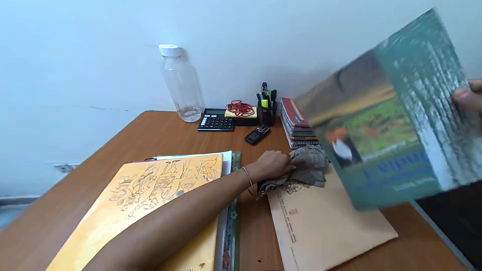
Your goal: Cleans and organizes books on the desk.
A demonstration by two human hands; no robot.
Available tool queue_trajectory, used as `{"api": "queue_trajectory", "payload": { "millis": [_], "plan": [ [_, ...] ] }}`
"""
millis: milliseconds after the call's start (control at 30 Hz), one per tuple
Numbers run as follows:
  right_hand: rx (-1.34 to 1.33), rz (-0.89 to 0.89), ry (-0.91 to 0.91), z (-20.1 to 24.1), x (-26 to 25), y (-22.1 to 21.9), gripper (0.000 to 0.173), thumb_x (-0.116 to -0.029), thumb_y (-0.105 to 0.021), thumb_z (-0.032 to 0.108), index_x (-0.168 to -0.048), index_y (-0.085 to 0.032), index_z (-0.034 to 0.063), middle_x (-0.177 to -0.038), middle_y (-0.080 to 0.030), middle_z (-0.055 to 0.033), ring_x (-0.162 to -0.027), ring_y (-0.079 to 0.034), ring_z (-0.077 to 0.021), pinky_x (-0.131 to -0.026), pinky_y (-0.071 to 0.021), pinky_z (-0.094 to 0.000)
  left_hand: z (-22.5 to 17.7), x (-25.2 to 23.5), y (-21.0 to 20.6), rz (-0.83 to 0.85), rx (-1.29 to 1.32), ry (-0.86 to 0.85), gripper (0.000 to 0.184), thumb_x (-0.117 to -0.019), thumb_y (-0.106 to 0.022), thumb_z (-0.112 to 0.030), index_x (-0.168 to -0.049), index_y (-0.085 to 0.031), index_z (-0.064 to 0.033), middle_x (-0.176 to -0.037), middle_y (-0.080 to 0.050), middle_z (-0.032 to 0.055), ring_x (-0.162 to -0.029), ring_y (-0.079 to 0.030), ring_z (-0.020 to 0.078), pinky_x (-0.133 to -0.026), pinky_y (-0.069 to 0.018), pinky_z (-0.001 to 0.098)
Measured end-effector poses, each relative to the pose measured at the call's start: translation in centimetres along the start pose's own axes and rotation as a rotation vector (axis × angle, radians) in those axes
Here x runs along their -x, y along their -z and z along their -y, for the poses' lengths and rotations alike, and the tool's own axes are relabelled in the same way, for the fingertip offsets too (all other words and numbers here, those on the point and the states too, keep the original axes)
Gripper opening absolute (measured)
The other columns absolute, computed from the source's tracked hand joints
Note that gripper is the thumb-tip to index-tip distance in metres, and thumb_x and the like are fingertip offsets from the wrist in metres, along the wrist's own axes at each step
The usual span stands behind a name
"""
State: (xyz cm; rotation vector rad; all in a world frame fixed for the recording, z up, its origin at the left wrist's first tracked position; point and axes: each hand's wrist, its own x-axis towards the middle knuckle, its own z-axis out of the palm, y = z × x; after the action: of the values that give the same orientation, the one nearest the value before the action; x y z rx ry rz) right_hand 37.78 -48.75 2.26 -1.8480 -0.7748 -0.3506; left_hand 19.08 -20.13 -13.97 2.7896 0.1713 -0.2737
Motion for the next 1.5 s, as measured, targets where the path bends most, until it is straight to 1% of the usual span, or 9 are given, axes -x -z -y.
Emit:
{"api": "queue_trajectory", "payload": {
  "millis": [100,267,467,800,1000,1133,1267,1367,1500],
  "plan": [
    [-0.349,-0.157,-0.241,-2.0,-3.0,-3.0,0.008,-0.0982,-0.06,0.015,-0.103,-0.058,0.021,-0.086,-0.06,0.0143,-0.075,-0.06,0.0032,-0.07,-0.0542,-0.0205,0.1,-0.2,-0.2,-0.001,0.007,-0.004,0.045,-0.1111,-0.044,-0.036,-0.113,-0.068,0.0017,-0.118,-0.069,0.0204,-0.109,-0.067,0.0391,-0.091,-0.0499,0.0604],
    [-0.83,-0.296,-0.712,-3.4,-2.6,-11.4,0.034,-0.1088,-0.042,0.016,-0.142,-0.04,0.0079,-0.123,-0.052,-0.0098,-0.107,-0.057,-0.017,-0.089,-0.052,-0.0385,0.2,-0.1,-0.4,-0.025,0.007,-0.008,0.044,-0.1106,-0.045,-0.036,-0.112,-0.069,0.0017,-0.114,-0.07,0.0215,-0.107,-0.067,0.0401,-0.089,-0.05,0.0611],
    [-0.682,-0.166,-0.909,-8.1,-1.5,-18.8,0.053,-0.1059,-0.053,0.01,-0.151,-0.028,-0.0019,-0.137,-0.048,-0.023,-0.102,-0.064,-0.0234,-0.082,-0.0563,-0.0323,0.3,-0.2,-0.1,0.006,0.036,-0.005,0.045,-0.1116,-0.042,-0.035,-0.117,-0.067,0.0028,-0.121,-0.068,0.0225,-0.112,-0.065,0.0404,-0.093,-0.0482,0.0609],
    [-0.399,-0.027,-0.885,-9.0,-0.6,-21.9,0.045,-0.1048,-0.06,0.032,-0.126,-0.051,-0.0058,-0.077,-0.061,-0.0078,-0.055,-0.062,-0.0103,-0.054,-0.0547,-0.0249,0.5,-0.4,0.2,0.044,0.059,-0.027,0.047,-0.1121,-0.041,-0.035,-0.114,-0.065,0.0054,-0.119,-0.067,0.0247,-0.109,-0.065,0.0416,-0.091,-0.0478,0.0614],
    [-0.287,0.114,-0.881,-10.1,0.4,-20.9,0.054,-0.1048,-0.051,0.051,-0.112,-0.057,-0.0027,-0.074,-0.054,-0.0035,-0.054,-0.055,-0.0095,-0.053,-0.0505,-0.0247,0.2,-0.2,0.1,0.033,0.044,-0.032,0.044,-0.1118,-0.042,-0.033,-0.113,-0.067,0.0037,-0.114,-0.069,0.0229,-0.106,-0.066,0.04,-0.089,-0.0492,0.0593],
    [-0.29,0.296,-0.687,-9.6,3.2,-18.8,0.053,-0.1108,-0.037,0.044,-0.115,-0.058,-0.004,-0.079,-0.062,-0.007,-0.064,-0.062,-0.0126,-0.062,-0.0531,-0.0282,0.2,-0.1,0.0,0.004,0.039,-0.045,0.043,-0.1114,-0.044,-0.032,-0.112,-0.068,0.0039,-0.118,-0.069,0.0221,-0.107,-0.066,0.0397,-0.09,-0.0491,0.0597],
    [0.15,0.423,-0.149,-11.0,9.3,-12.5,0.029,-0.1063,-0.056,0.02,-0.118,-0.068,-0.0041,-0.111,-0.071,-0.0195,-0.103,-0.068,-0.0321,-0.091,-0.0535,-0.0518,0.3,-0.1,-0.6,-0.042,0.032,-0.079,0.04,-0.1105,-0.047,-0.03,-0.115,-0.07,0.0027,-0.126,-0.068,0.0197,-0.109,-0.068,0.0386,-0.091,-0.0501,0.0597],
    [0.397,0.469,-0.068,-12.4,16.4,-6.9,0.045,-0.1019,-0.058,0.032,-0.135,-0.065,0.002,-0.142,-0.059,-0.0226,-0.135,-0.052,-0.0452,-0.111,-0.039,-0.0639,0.1,0.0,-0.9,-0.054,-0.002,-0.076,0.04,-0.1104,-0.047,-0.031,-0.117,-0.071,0.0001,-0.129,-0.068,0.0168,-0.108,-0.069,0.0359,-0.09,-0.0515,0.0579],
    [0.393,0.484,-0.153,-12.4,25.7,-2.2,0.061,-0.1002,-0.059,0.04,-0.147,-0.053,0.0013,-0.159,-0.033,-0.0346,-0.143,-0.036,-0.0577,-0.115,-0.0293,-0.07,-0.5,0.1,-1.6,-0.11,-0.084,-0.11,0.039,-0.1101,-0.048,-0.032,-0.127,-0.07,-0.0043,-0.136,-0.066,0.0139,-0.116,-0.067,0.0339,-0.093,-0.0523,0.055]
  ]
}}
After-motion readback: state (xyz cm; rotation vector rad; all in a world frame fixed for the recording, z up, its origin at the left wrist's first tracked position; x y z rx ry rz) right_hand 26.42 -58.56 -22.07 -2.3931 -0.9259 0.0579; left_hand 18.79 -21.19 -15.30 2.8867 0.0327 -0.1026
